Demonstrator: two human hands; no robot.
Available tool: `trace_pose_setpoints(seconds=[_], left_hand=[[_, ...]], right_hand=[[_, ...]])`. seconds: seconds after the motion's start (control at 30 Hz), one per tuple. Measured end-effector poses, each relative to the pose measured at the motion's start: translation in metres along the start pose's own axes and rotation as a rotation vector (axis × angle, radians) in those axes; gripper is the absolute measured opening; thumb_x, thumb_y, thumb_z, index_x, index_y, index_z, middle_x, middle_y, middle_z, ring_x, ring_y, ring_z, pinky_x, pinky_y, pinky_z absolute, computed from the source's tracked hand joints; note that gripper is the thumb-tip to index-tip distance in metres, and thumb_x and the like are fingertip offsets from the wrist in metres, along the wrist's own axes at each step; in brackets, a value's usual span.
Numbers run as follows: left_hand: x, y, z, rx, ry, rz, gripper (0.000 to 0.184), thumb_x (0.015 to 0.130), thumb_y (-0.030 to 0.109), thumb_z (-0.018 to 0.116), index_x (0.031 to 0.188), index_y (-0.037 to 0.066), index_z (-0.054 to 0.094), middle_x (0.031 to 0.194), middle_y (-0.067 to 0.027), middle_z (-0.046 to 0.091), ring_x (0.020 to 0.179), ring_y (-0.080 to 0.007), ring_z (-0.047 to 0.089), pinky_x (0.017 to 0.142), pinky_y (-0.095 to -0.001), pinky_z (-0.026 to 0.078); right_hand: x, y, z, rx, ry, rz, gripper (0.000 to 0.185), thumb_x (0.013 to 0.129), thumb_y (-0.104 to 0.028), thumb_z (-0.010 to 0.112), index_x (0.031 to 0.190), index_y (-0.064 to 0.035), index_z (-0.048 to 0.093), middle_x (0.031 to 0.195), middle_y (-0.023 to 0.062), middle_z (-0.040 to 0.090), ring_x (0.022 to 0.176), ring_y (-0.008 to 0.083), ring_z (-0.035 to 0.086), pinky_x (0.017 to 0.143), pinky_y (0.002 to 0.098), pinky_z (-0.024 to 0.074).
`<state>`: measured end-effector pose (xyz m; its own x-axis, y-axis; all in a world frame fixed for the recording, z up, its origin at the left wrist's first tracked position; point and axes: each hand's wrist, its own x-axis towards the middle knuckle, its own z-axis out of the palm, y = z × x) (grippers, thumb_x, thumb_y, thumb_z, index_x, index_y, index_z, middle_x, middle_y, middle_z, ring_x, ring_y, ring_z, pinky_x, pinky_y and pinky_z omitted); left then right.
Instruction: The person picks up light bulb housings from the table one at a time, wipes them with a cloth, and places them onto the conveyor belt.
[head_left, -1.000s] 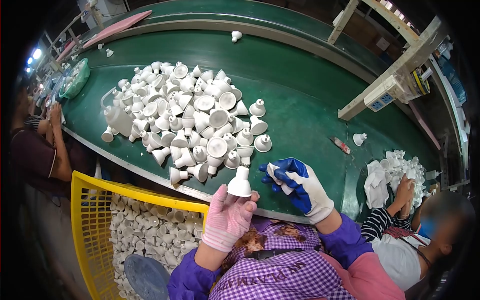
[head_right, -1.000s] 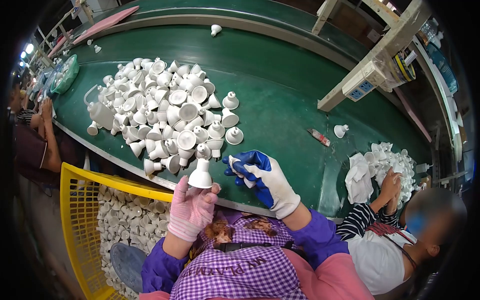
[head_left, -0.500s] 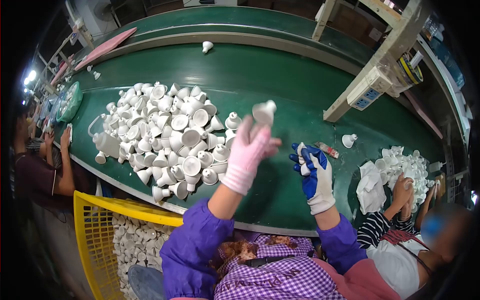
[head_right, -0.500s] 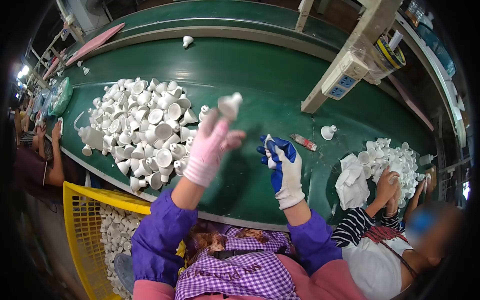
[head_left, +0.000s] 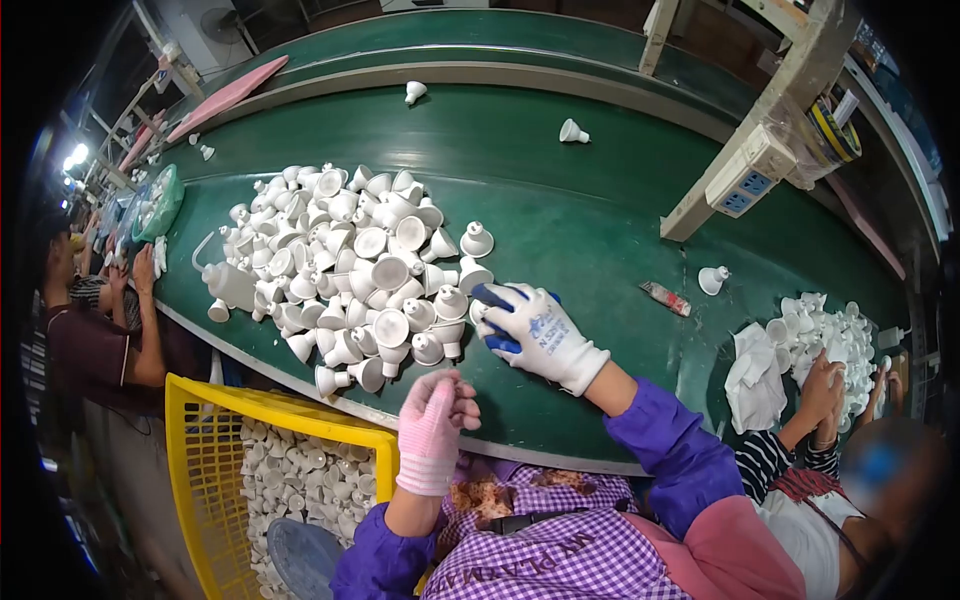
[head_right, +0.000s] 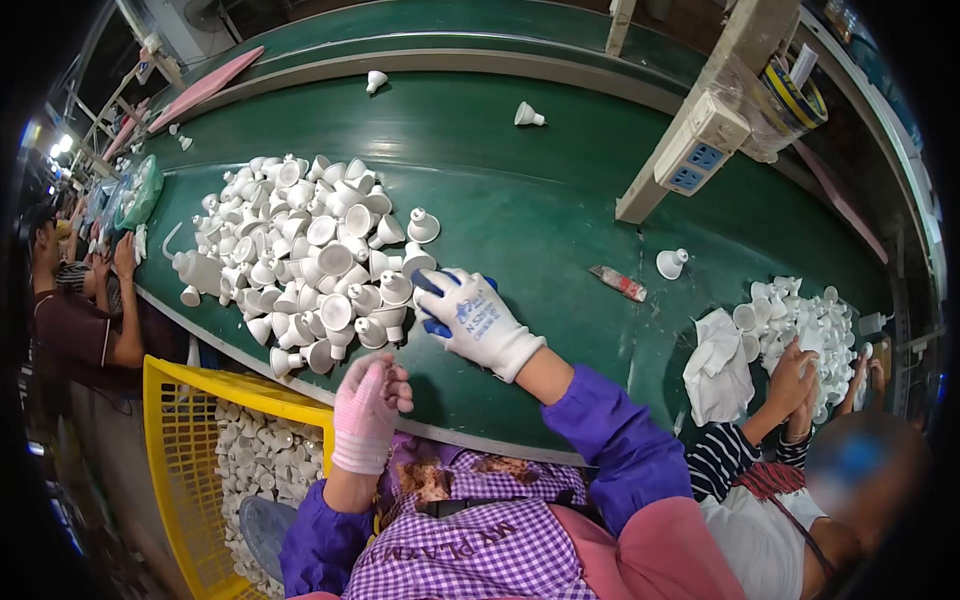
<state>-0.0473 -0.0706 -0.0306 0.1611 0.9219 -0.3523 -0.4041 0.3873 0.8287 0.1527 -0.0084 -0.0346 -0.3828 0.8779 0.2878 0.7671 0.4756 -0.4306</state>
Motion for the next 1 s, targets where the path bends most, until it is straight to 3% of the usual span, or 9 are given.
trace_pose_setpoints(seconds=[0.07, 0.17, 0.27, 0.4, 0.6, 0.73, 0.8, 0.93, 1.0], left_hand=[[-0.006, -0.003, -0.005, -0.115, -0.042, -0.150, 0.028, 0.095, 0.024, 0.054, 0.110, 0.000, 0.052, 0.090, -0.0115, 0.060, 0.070, -0.0165, 0.060, 0.058, -0.0257, 0.051], [-0.004, -0.008, -0.005, -0.239, -0.066, -0.275, 0.040, 0.096, 0.031, 0.052, 0.119, -0.001, 0.048, 0.091, -0.0144, 0.060, 0.071, -0.0180, 0.061, 0.061, -0.0269, 0.053], [-0.002, -0.008, 0.000, -0.359, -0.195, -0.385, 0.051, 0.097, 0.039, 0.049, 0.126, -0.002, 0.045, 0.094, -0.0181, 0.061, 0.073, -0.0205, 0.063, 0.066, -0.0283, 0.056], [-0.001, -0.011, -0.001, -0.458, -0.394, -0.490, 0.061, 0.096, 0.047, 0.045, 0.128, -0.005, 0.042, 0.102, -0.0232, 0.060, 0.080, -0.0248, 0.066, 0.070, -0.0295, 0.057], [-0.007, -0.012, 0.005, -0.752, -0.359, -0.511, 0.056, 0.098, 0.042, 0.044, 0.128, -0.005, 0.040, 0.106, -0.0250, 0.057, 0.085, -0.0303, 0.065, 0.073, -0.0336, 0.057], [-0.011, -0.009, 0.010, -0.877, -0.402, -0.455, 0.056, 0.098, 0.041, 0.045, 0.131, -0.003, 0.037, 0.110, -0.0257, 0.054, 0.092, -0.0331, 0.062, 0.078, -0.0369, 0.056], [-0.009, -0.013, 0.010, -0.839, -0.412, -0.423, 0.055, 0.097, 0.040, 0.046, 0.131, -0.003, 0.037, 0.112, -0.0249, 0.054, 0.093, -0.0321, 0.062, 0.078, -0.0366, 0.055], [-0.011, -0.018, 0.017, -0.600, -0.383, -0.190, 0.055, 0.096, 0.038, 0.050, 0.131, -0.002, 0.035, 0.118, -0.0203, 0.051, 0.100, -0.0279, 0.059, 0.081, -0.0367, 0.055], [-0.014, -0.017, 0.025, -0.496, -0.311, -0.097, 0.055, 0.096, 0.038, 0.050, 0.131, -0.001, 0.035, 0.120, -0.0182, 0.051, 0.102, -0.0264, 0.057, 0.081, -0.0361, 0.055]], right_hand=[[-0.009, -0.002, -0.005, -0.019, 0.075, 0.017, 0.034, 0.073, -0.020, 0.072, 0.104, -0.0084, 0.061, 0.120, 0.0112, 0.058, 0.106, 0.0337, 0.057, 0.086, 0.0395, 0.0469], [-0.027, -0.015, -0.023, 0.658, 0.153, 0.305, 0.032, 0.067, -0.013, 0.077, 0.095, -0.0035, 0.063, 0.107, 0.0115, 0.063, 0.090, 0.0250, 0.062, 0.082, 0.0321, 0.0483], [-0.043, -0.025, -0.039, 1.125, 0.060, 0.397, 0.024, 0.071, -0.011, 0.077, 0.090, -0.0022, 0.065, 0.108, 0.0071, 0.065, 0.090, 0.0151, 0.059, 0.083, 0.0276, 0.0459], [-0.049, -0.032, -0.048, 1.104, -0.096, 0.407, 0.020, 0.073, -0.008, 0.075, 0.088, -0.0011, 0.065, 0.107, 0.0068, 0.064, 0.091, 0.0126, 0.056, 0.083, 0.0265, 0.0451], [-0.053, -0.037, -0.044, 1.270, 0.028, 0.609, 0.029, 0.076, -0.002, 0.068, 0.104, 0.0006, 0.063, 0.101, 0.0032, 0.065, 0.081, 0.0080, 0.057, 0.073, 0.0198, 0.0457], [-0.052, -0.047, -0.052, 1.277, 0.183, 0.657, 0.025, 0.080, -0.007, 0.068, 0.104, 0.0001, 0.064, 0.098, 0.0034, 0.065, 0.079, 0.0064, 0.057, 0.069, 0.0204, 0.0458], [-0.053, -0.050, -0.055, 1.134, 0.047, 0.755, 0.022, 0.081, -0.012, 0.069, 0.100, -0.0005, 0.065, 0.100, 0.0034, 0.066, 0.081, 0.0068, 0.058, 0.073, 0.0225, 0.0465], [-0.054, -0.055, -0.040, 0.893, 0.162, 0.518, 0.027, 0.078, -0.020, 0.071, 0.096, -0.0005, 0.066, 0.095, 0.0097, 0.065, 0.081, 0.0178, 0.062, 0.074, 0.0296, 0.0479], [-0.056, -0.067, -0.043, 0.800, 0.151, 0.539, 0.030, 0.075, -0.020, 0.073, 0.096, -0.0001, 0.064, 0.098, 0.0142, 0.064, 0.086, 0.0269, 0.063, 0.076, 0.0338, 0.0490]])
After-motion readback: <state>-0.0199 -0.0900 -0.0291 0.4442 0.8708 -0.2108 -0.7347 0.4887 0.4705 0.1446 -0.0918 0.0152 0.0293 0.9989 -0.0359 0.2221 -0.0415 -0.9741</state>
